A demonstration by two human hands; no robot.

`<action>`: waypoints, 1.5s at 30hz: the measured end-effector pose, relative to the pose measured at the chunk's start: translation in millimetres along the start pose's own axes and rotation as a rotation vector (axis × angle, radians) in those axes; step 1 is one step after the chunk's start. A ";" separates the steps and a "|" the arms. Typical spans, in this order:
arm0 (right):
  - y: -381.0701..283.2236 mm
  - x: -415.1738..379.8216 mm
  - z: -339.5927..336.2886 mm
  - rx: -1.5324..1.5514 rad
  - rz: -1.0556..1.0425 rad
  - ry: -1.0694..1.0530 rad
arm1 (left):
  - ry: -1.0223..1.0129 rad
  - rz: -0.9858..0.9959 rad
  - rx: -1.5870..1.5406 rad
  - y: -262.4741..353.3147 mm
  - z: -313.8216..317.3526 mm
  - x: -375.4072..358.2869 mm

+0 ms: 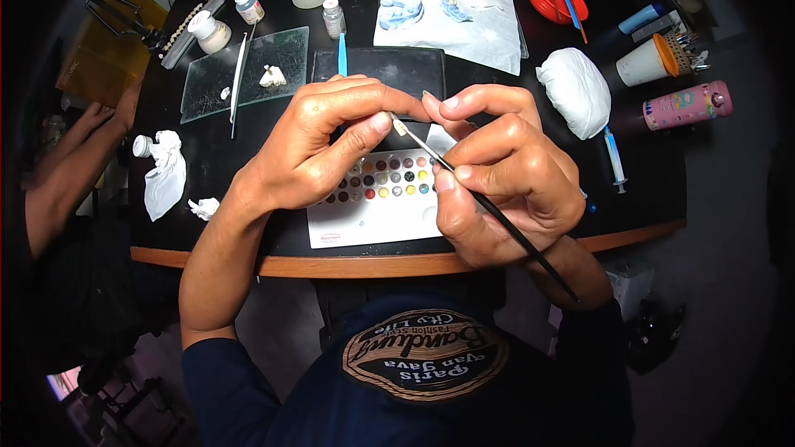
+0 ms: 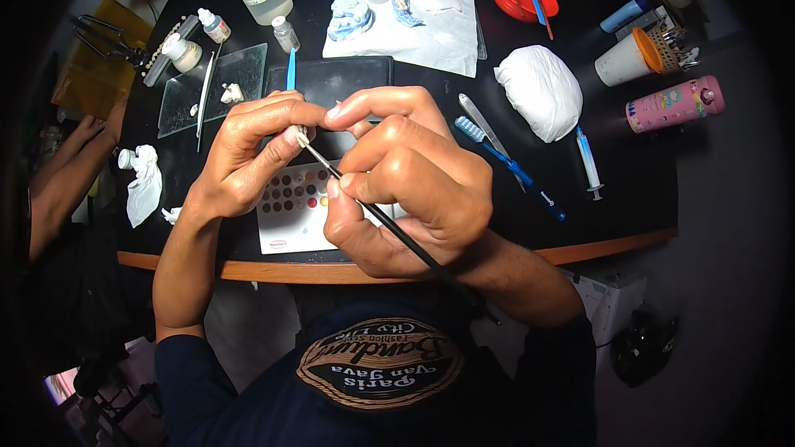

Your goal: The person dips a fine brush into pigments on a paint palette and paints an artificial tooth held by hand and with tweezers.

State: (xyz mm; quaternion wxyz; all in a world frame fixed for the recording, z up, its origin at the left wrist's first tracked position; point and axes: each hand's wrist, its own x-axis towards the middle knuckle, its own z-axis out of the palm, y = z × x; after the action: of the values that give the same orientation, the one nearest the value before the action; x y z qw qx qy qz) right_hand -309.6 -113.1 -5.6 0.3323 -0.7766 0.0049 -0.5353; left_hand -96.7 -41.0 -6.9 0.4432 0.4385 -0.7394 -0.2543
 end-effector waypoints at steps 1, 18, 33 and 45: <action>0.0 0.0 -0.1 -0.004 -0.001 -0.003 | 0.000 0.001 0.002 -0.2 0.1 0.0; -3.1 -0.5 -1.6 0.017 -0.003 -0.009 | 0.014 -0.002 -0.022 -0.6 1.8 -0.6; -5.2 -1.7 -2.5 0.046 -0.022 -0.019 | 0.015 -0.051 -0.149 3.5 2.6 -1.1; -2.0 -3.1 1.3 -0.012 -0.037 -0.011 | 0.015 -0.051 -0.145 3.3 1.8 -1.1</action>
State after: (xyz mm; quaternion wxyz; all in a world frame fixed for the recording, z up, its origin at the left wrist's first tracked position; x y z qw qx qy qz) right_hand -310.5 -109.8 -7.4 0.3178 -0.7814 -0.0080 -0.5370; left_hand -99.4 -38.5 -5.7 0.4726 0.4262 -0.7042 -0.3150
